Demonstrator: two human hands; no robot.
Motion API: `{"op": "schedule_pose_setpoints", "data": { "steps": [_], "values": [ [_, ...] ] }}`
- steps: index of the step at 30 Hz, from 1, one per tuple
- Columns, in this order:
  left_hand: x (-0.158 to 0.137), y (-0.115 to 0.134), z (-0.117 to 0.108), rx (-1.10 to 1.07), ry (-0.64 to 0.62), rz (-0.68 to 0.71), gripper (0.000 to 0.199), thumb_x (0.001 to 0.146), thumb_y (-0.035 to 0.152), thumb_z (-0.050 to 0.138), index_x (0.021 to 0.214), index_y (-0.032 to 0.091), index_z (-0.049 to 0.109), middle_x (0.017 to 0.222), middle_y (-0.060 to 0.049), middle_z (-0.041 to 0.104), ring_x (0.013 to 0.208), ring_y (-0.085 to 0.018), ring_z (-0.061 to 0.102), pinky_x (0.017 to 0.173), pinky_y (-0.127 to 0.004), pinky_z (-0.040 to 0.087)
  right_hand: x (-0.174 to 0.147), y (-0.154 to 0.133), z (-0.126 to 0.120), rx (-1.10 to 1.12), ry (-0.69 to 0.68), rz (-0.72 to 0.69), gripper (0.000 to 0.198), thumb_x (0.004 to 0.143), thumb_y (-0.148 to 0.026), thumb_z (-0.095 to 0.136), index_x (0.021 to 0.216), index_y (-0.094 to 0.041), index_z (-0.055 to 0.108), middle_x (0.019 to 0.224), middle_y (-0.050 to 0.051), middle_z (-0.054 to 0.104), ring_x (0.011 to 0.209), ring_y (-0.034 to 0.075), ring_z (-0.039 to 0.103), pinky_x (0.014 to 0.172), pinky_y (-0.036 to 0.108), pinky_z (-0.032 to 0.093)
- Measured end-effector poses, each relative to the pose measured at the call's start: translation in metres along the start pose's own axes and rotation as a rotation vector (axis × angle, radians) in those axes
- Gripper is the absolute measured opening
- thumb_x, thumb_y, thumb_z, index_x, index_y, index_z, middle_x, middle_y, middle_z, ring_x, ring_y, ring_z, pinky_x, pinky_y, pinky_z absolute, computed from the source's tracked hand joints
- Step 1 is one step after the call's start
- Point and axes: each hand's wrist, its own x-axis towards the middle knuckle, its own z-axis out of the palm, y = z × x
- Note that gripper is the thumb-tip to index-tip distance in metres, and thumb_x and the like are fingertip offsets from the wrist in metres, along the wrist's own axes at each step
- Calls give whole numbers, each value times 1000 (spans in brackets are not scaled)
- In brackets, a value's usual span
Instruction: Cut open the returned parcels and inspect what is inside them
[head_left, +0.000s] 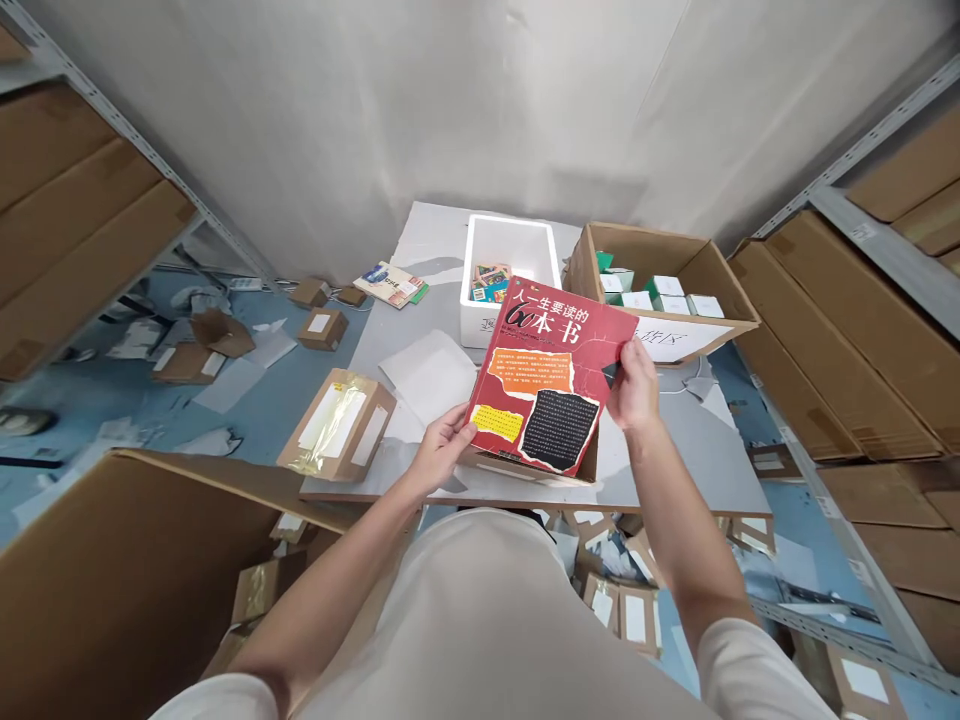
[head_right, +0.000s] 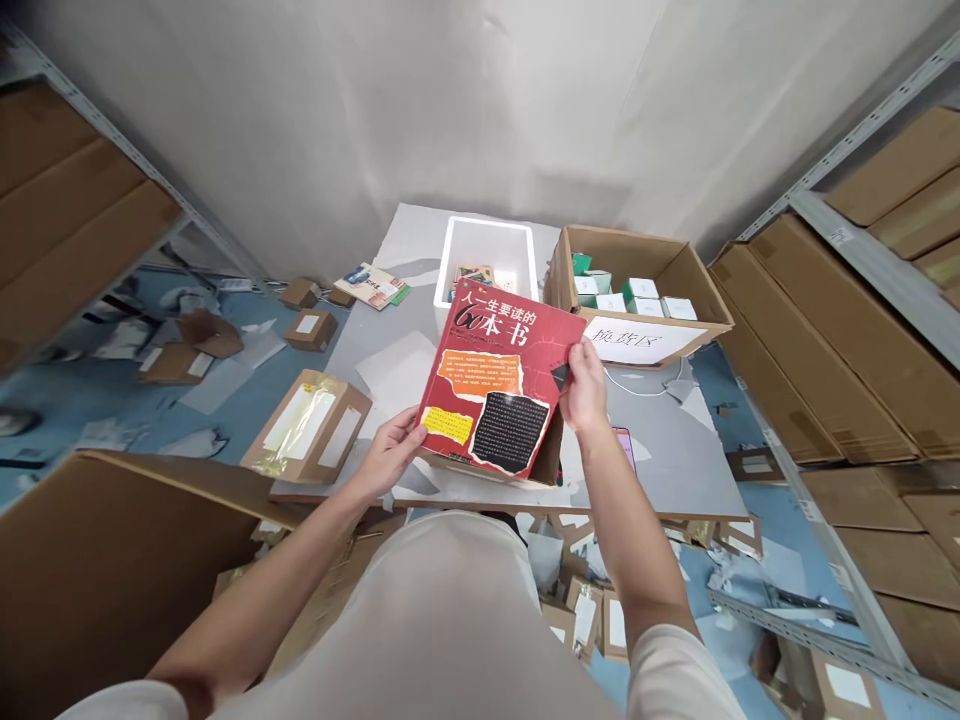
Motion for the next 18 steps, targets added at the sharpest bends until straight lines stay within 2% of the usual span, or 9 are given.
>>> {"op": "schedule_pose_setpoints", "data": {
  "steps": [3,7,11,13,15,18],
  "values": [
    [-9,-8,-6,-65,16,-43,66,76,46,72,132,19,52,128,-14,62,106,-28,66,77,-33,59,7,-8,0,-55,39,4,32,75,-49,70,94,-25,64,87,-1,71,83,18,68,77,33,56],
    [-19,-10,-1,-137,23,-74,64,74,45,74,130,19,55,124,-13,65,105,-28,66,80,-36,58,0,-10,-1,-99,39,-7,30,76,-51,68,94,-27,64,91,0,71,88,20,68,79,34,55],
    [-26,-10,7,-238,-15,-115,56,76,41,74,126,20,58,119,-11,68,101,-25,68,83,-36,57,-6,-15,-7,-81,-34,64,44,77,-66,57,98,-28,64,99,2,71,99,26,66,82,43,55],
    [-27,-13,12,-322,-72,-173,49,79,38,71,124,22,59,116,-10,69,96,-22,69,82,-35,56,-5,-16,-8,-60,-107,152,51,76,-73,50,96,-28,64,99,4,71,102,28,65,83,47,54],
    [-26,-18,20,-411,-167,-261,45,82,36,69,123,21,60,112,-10,70,93,-21,70,79,-34,56,-2,-13,-4,-42,-171,230,48,74,-73,54,95,-30,63,96,3,71,101,28,64,84,48,53],
    [-24,-22,35,-448,-328,-416,39,83,36,68,117,18,64,105,-11,72,86,-18,70,77,-30,55,4,-4,10,-21,-257,298,50,73,-73,55,104,-35,60,94,1,70,95,25,65,84,49,53]
  ]
}}
